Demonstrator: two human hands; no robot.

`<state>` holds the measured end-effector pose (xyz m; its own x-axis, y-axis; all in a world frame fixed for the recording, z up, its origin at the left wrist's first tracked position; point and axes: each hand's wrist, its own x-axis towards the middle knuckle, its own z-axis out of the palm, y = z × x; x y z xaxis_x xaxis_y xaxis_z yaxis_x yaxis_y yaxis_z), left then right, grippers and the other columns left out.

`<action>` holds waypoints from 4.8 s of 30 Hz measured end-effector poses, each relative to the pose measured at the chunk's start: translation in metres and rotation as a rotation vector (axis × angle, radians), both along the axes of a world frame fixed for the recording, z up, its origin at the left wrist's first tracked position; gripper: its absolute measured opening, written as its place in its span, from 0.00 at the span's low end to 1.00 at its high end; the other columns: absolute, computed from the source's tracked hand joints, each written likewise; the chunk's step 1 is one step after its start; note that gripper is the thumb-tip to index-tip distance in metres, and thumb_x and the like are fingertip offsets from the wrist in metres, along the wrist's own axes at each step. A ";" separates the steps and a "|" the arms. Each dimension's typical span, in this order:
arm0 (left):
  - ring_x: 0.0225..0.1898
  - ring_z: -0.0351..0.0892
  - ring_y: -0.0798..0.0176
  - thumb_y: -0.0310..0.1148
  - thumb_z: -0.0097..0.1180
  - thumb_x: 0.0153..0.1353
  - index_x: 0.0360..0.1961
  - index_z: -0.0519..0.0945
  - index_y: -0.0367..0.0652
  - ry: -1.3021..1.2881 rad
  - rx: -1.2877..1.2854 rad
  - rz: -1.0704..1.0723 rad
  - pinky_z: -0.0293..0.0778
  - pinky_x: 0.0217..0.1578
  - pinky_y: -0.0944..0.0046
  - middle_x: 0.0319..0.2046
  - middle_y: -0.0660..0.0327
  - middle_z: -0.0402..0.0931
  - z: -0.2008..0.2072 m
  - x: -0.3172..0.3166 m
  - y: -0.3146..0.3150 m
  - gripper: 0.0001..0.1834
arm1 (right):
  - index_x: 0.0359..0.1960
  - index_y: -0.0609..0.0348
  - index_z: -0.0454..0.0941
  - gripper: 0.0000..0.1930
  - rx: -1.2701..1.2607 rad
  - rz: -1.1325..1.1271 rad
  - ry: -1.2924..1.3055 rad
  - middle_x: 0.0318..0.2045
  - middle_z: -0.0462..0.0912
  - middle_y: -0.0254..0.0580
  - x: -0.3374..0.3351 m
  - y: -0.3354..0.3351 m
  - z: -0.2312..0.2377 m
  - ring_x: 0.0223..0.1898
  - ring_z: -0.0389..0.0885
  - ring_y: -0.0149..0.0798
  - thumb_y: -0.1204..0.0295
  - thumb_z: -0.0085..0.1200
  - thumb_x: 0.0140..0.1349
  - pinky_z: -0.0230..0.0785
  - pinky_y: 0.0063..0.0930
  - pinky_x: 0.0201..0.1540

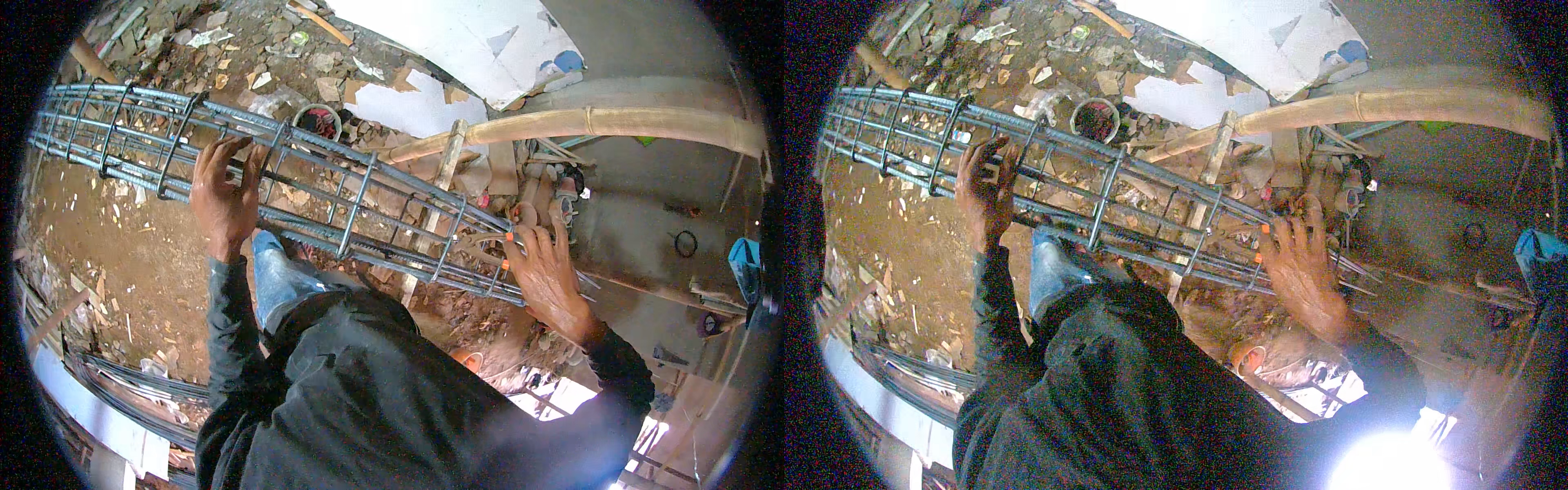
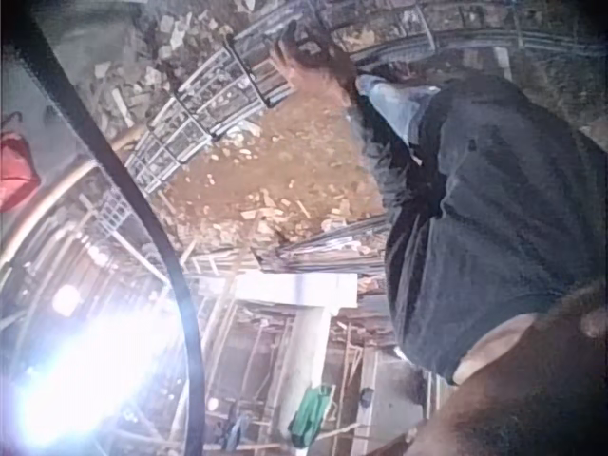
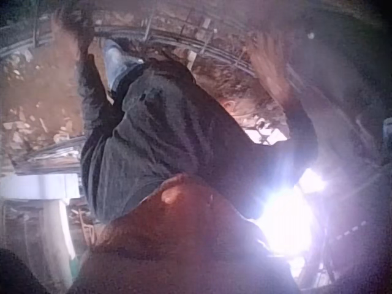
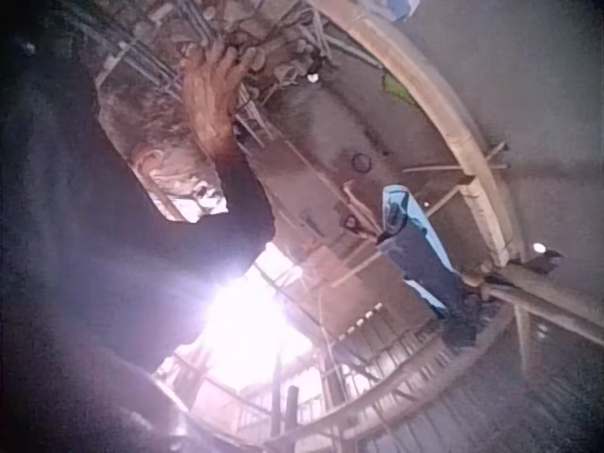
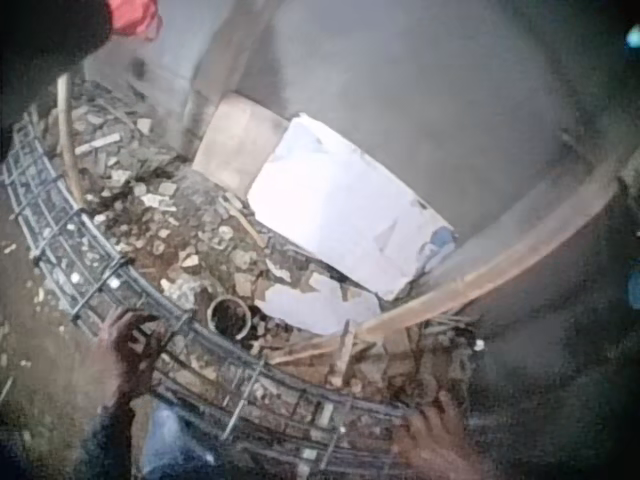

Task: The person assembles a rebar cage by tying intersecting steel bars with wire using pliers. They repeatedly wrap wire around bar intersections and twist it to secure the structure.

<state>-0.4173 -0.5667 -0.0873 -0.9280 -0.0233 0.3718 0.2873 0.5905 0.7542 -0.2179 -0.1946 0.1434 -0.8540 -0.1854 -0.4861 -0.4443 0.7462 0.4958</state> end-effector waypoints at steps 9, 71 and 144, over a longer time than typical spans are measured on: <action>0.43 0.86 0.53 0.39 0.73 0.67 0.46 0.90 0.45 -0.002 0.044 0.028 0.80 0.42 0.59 0.44 0.58 0.87 0.006 0.002 0.001 0.13 | 0.55 0.57 0.79 0.15 0.057 -0.267 -0.303 0.45 0.84 0.53 -0.017 -0.009 0.010 0.49 0.88 0.54 0.66 0.56 0.71 0.80 0.54 0.47; 0.43 0.88 0.51 0.38 0.74 0.65 0.44 0.90 0.45 0.056 0.061 0.041 0.81 0.41 0.57 0.43 0.60 0.88 0.003 0.002 0.000 0.11 | 0.67 0.66 0.69 0.39 -0.721 -1.479 -0.798 0.27 0.85 0.39 -0.036 0.042 0.033 0.20 0.81 0.34 0.71 0.75 0.55 0.76 0.33 0.22; 0.44 0.87 0.51 0.37 0.74 0.65 0.43 0.90 0.46 0.083 0.111 0.034 0.81 0.43 0.57 0.42 0.60 0.87 0.002 0.001 -0.001 0.10 | 0.61 0.61 0.76 0.38 -0.303 -0.960 -0.392 0.28 0.86 0.46 -0.005 0.019 0.030 0.27 0.86 0.53 0.59 0.78 0.49 0.82 0.50 0.36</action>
